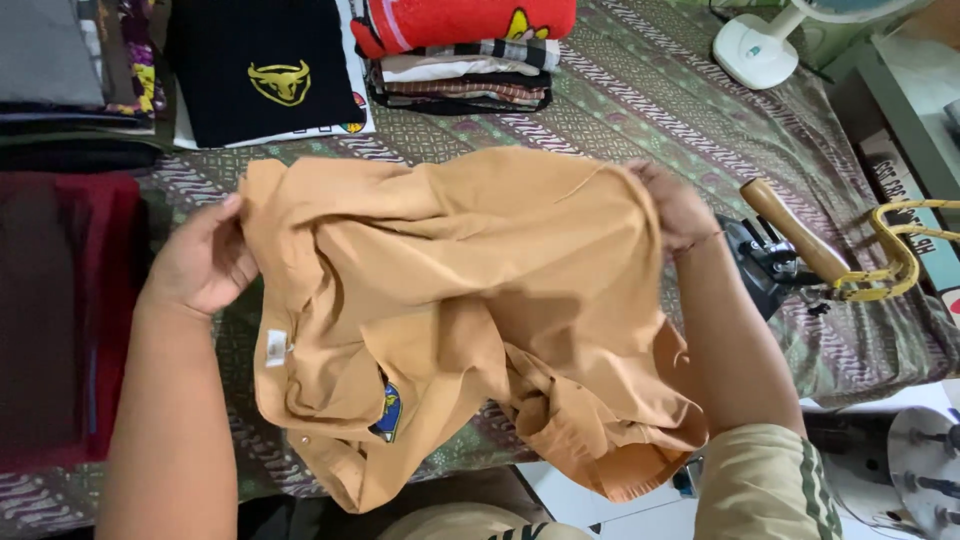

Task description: The person irons a light brown shirt on a patterned tablecloth. They repeatedly smooth the fabric with their hands, use a black iron to press the shirt, and flip the shirt over to iron the other side. The person also folds the shirt after ironing.

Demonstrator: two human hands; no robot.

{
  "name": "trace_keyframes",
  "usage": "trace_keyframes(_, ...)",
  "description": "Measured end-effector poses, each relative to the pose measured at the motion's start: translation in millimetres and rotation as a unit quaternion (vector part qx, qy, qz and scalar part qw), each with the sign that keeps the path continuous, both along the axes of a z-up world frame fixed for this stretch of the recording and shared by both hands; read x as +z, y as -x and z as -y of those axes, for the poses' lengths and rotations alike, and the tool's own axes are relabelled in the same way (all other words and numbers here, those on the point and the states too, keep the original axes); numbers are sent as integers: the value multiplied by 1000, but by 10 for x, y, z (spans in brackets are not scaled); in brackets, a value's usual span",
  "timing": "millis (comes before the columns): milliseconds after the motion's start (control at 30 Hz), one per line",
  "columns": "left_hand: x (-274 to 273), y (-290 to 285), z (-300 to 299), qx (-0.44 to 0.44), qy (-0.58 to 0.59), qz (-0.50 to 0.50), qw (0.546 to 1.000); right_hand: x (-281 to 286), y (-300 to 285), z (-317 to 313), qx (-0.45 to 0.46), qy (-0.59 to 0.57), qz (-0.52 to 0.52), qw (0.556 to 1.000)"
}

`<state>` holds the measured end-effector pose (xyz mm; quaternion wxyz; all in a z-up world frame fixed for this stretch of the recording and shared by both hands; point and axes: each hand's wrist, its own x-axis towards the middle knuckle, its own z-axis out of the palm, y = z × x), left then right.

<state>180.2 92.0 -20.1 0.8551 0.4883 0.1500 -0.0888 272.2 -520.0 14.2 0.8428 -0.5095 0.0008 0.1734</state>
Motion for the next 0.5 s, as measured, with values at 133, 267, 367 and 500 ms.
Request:
trace_keyframes(133,-222,-23,73,-66,-10,-30,997,-236,96,-209,120,248,48,960)
trace_keyframes(267,-245,30,239,-127,-256,-85,955,-483,254,-587,266,530,100,799)
trace_keyframes(367,335,139,498,-175,-390,-146,892,-349,381,-830,249,510,110,816)
trace_keyframes(500,191,162,298,-161,-466,-82,866,379,491,-746,108,579,56,806)
